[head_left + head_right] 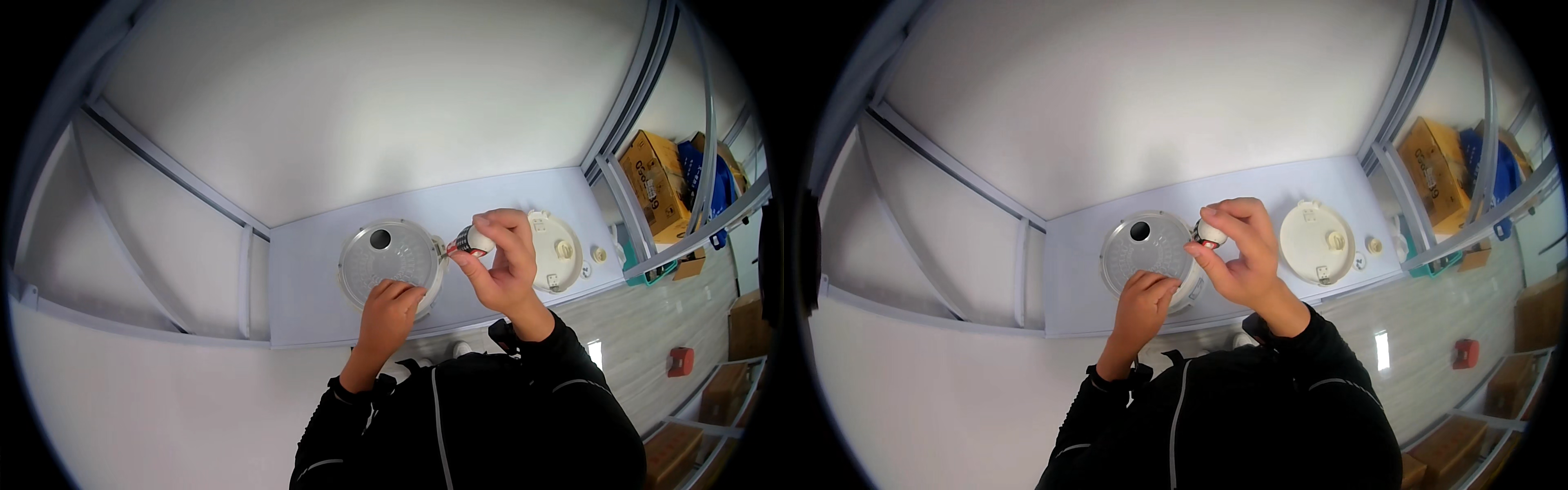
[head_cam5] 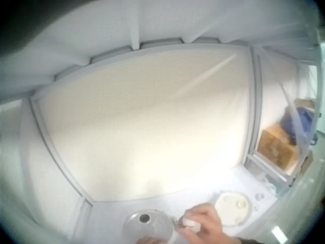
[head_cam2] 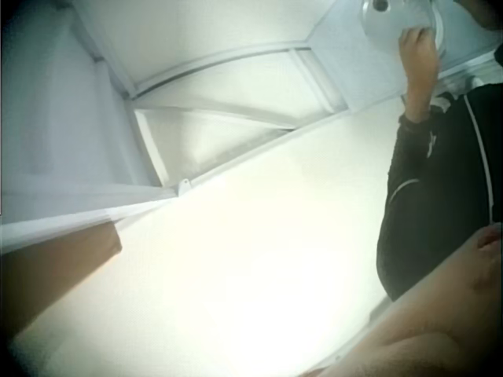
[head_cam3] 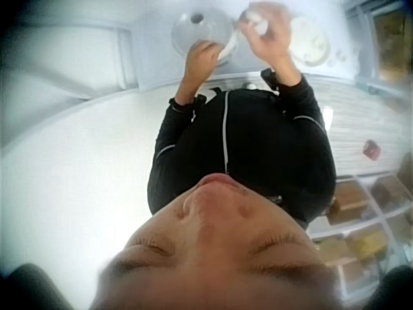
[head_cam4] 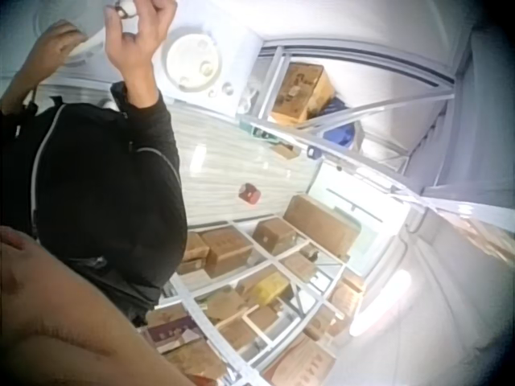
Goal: The person uses a screwdriver to tighten screws on a white circular light fixture base and then attaches a small plastic component to the fixture. The work is performed on a white shelf in a storage area.
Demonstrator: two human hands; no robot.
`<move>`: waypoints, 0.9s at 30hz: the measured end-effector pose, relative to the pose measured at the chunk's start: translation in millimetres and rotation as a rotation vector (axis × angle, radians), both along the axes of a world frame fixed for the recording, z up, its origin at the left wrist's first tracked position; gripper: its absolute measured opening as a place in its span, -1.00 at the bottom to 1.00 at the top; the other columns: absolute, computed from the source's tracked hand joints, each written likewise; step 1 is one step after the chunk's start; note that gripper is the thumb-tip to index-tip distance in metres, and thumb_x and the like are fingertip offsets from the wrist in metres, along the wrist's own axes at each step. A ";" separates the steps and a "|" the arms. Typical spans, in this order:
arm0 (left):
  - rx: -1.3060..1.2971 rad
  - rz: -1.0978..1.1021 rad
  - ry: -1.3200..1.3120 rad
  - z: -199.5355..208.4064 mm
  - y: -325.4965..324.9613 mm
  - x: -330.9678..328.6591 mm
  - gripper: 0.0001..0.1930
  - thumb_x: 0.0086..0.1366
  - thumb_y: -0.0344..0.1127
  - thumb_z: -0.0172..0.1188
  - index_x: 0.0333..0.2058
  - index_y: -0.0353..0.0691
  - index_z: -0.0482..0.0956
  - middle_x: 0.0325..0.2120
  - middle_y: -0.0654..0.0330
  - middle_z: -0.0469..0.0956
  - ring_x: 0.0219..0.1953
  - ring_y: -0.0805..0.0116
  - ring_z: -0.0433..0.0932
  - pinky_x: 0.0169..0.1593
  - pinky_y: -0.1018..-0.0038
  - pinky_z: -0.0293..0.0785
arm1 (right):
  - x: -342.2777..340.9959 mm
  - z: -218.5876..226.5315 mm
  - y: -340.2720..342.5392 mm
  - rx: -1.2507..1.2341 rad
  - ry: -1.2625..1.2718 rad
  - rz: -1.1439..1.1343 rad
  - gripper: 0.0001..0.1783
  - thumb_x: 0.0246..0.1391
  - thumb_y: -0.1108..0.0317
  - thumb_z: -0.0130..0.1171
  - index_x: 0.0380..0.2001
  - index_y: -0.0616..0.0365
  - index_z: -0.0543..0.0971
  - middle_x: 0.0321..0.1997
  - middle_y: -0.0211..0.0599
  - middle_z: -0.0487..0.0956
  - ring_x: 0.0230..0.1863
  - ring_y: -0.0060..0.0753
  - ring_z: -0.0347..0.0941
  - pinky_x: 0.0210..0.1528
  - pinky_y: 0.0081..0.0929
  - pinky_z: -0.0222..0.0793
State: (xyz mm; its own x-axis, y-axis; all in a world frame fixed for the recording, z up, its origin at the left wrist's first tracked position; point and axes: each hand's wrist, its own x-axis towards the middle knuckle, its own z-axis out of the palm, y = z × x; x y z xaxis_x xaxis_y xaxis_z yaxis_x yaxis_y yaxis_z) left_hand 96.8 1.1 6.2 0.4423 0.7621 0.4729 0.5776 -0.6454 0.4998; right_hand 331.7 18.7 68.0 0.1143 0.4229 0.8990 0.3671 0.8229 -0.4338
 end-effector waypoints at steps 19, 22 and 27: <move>-0.130 0.113 -0.068 3.6 -0.5 11.1 -0.88 0.17 -0.48 0.47 -0.29 -0.25 0.84 -0.42 0.12 0.73 -0.42 0.15 0.68 -0.31 0.34 0.58 | 8.5 -5.1 -5.8 0.000 -0.060 0.063 -0.35 0.08 0.49 0.60 0.23 0.29 0.58 0.14 0.03 0.52 0.03 -0.18 0.52 0.05 -0.31 0.52; -0.145 0.121 -0.091 -4.1 -0.9 11.3 -0.86 0.15 -0.47 0.50 -0.28 -0.21 0.84 -0.42 0.15 0.73 -0.37 0.15 0.68 -0.26 0.32 0.58 | 9.8 -5.7 -8.3 -0.014 -0.064 0.120 -0.35 0.08 0.43 0.62 0.22 0.29 0.58 0.10 0.03 0.55 0.00 -0.18 0.55 0.01 -0.31 0.53; 0.086 0.164 -0.078 -20.8 -7.9 8.7 -0.82 0.14 -0.44 0.53 -0.25 -0.10 0.84 -0.36 0.24 0.70 -0.28 0.16 0.65 -0.14 0.26 0.53 | 4.6 -0.5 -13.3 -0.031 -0.067 0.216 -0.42 0.07 0.41 0.62 0.15 0.27 0.66 0.06 -0.02 0.62 -0.06 -0.15 0.62 -0.05 -0.33 0.60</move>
State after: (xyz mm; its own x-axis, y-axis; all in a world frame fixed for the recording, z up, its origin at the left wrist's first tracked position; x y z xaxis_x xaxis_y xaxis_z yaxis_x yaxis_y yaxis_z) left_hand 105.5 -6.7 -14.6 0.2748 0.7761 0.5676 0.6401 -0.5881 0.4944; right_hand 336.3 5.4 67.5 -0.0414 0.4590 0.8875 0.2124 0.8720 -0.4411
